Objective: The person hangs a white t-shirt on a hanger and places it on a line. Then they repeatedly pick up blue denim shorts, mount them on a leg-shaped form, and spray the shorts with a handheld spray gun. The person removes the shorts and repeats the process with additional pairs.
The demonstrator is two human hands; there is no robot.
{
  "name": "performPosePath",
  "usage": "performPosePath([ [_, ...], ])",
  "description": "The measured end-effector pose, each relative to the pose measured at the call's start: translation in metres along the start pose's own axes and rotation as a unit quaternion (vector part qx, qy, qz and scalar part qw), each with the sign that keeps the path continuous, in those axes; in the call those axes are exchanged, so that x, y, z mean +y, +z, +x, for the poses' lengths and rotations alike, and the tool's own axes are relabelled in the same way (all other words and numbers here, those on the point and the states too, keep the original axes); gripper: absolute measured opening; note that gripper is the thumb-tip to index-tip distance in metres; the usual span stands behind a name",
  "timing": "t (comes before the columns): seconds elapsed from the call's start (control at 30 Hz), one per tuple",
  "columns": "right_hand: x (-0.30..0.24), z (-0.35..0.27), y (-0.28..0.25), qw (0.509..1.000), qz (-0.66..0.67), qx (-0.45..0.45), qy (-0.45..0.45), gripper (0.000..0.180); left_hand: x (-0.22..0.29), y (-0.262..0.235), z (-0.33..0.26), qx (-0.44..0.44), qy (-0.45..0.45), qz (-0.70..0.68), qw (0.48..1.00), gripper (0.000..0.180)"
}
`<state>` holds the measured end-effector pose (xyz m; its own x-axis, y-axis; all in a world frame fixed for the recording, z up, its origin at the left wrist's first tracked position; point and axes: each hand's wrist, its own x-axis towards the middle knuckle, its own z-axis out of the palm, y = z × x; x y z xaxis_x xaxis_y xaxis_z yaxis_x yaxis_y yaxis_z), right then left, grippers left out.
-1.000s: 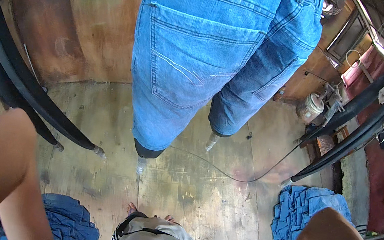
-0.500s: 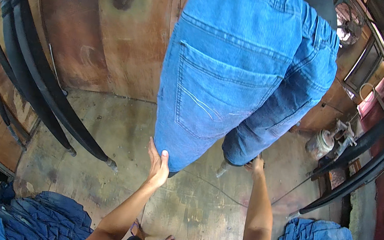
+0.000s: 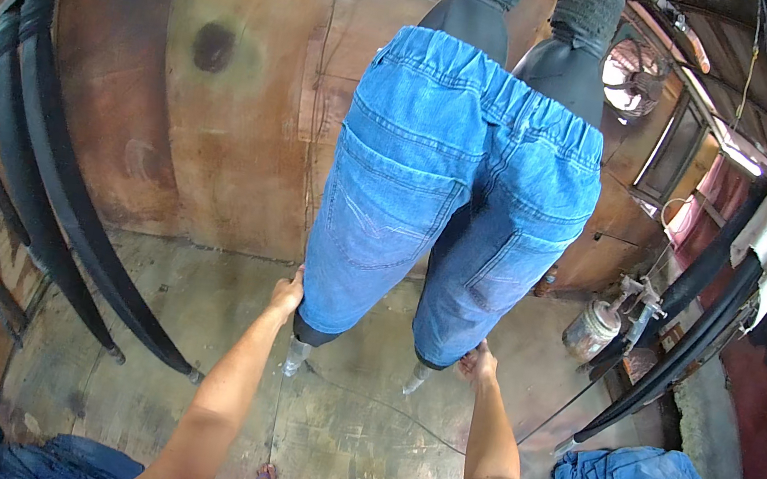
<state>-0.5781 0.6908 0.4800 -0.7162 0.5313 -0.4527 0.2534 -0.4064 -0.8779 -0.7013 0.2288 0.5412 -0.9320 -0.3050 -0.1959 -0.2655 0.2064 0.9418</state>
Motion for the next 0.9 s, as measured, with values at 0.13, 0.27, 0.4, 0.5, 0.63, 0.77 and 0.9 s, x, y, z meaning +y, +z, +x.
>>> performPosePath([
  [0.13,-0.002,-0.006,-0.011,0.997,-0.068,0.037,-0.023,0.049,0.002,-0.007,0.041,-0.047,0.021,0.011,0.999,0.069],
  [0.27,0.018,-0.022,-0.026,0.998,0.021,0.050,0.014,0.051,-0.001,-0.016,0.054,-0.137,-0.036,0.049,0.989,0.061],
  [0.4,0.036,-0.046,-0.032,0.995,0.043,0.056,0.075,0.047,-0.013,-0.003,0.062,-0.140,0.083,0.054,0.985,0.054],
  [0.5,0.045,-0.065,-0.036,0.994,0.032,0.065,0.078,0.043,-0.027,0.023,0.073,-0.073,0.217,0.144,0.963,0.040],
  [0.63,0.060,-0.106,-0.046,0.996,-0.014,0.068,0.057,0.044,-0.040,0.054,0.087,-0.119,0.241,0.039,0.962,0.036],
  [0.77,0.066,-0.155,-0.036,0.993,0.055,0.075,0.068,0.035,-0.045,0.065,0.094,-0.245,0.222,-0.093,0.939,0.018],
  [0.9,0.067,-0.192,-0.026,0.986,0.048,0.157,-0.006,0.040,-0.046,0.064,0.091,-0.274,0.091,-0.109,0.951,0.020],
])
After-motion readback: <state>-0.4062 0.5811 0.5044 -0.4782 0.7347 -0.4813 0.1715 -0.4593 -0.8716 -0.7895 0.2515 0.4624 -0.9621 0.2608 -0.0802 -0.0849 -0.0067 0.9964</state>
